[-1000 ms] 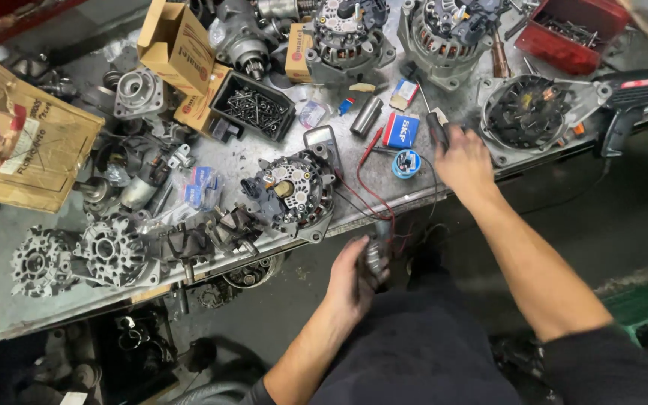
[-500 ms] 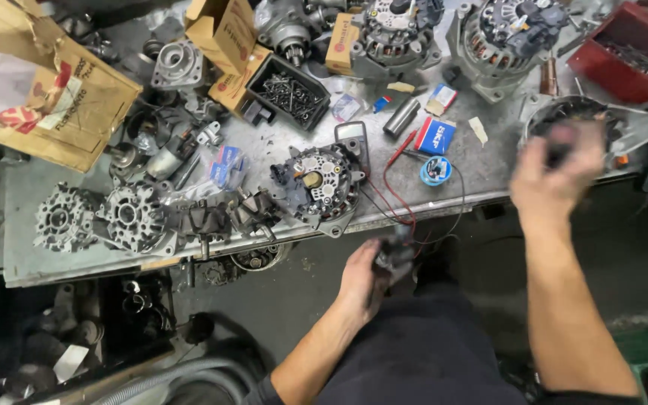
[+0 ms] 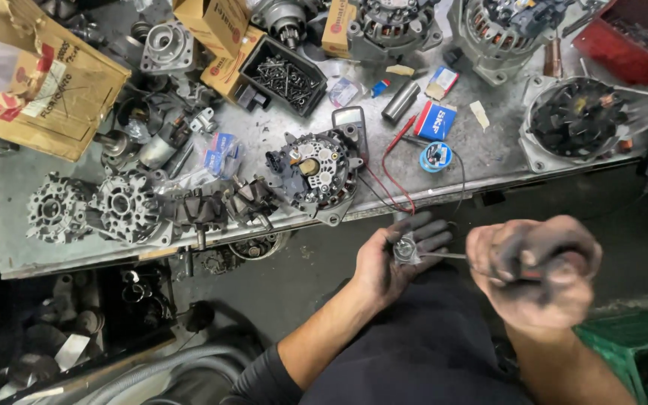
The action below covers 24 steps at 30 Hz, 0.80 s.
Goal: Repairing and testing automotive alternators at a workbench.
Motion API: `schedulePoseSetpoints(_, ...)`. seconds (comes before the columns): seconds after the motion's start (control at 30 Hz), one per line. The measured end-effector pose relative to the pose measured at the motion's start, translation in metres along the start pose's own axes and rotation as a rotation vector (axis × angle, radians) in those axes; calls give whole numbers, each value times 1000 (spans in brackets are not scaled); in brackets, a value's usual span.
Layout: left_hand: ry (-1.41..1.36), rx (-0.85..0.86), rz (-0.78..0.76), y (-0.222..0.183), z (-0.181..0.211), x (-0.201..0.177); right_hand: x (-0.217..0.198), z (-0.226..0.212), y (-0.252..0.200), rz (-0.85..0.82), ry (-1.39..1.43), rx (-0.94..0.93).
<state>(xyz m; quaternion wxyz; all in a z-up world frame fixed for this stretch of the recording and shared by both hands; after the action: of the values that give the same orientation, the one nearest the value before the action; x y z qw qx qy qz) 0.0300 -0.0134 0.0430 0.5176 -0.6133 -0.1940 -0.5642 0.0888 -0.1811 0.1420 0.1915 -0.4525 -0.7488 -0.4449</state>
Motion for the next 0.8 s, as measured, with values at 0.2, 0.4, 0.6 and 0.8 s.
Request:
schedulePoseSetpoints(0.2, 45, -16, 115, -5, -5, 2, 27, -6, 4, -16, -147, -22)
schedulePoseSetpoints(0.4, -5, -18, 135, -7, -11, 0, 36, -3, 1, -153, -155, -57)
schedulePoseSetpoints(0.6, -61, -33, 122, -6, -16, -5, 37, 4, 0, -132, -205, -75)
schedulePoseSetpoints(0.8, -65, -55, 150, -12, -20, -3, 34, 6, -6, -85, -154, -63)
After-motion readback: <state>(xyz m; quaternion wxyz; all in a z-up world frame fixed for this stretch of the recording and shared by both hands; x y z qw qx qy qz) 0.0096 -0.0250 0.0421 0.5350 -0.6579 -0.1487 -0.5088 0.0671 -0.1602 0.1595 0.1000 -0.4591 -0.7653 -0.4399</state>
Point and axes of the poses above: each hand's wrist, its own y-axis towards the middle knuckle, its own x-axis out of the palm, z = x × y, the point moved 1 cm from there along y, towards the middle knuckle, and after that the axes turned 13 degrees about -x, right-handed, at the moved point
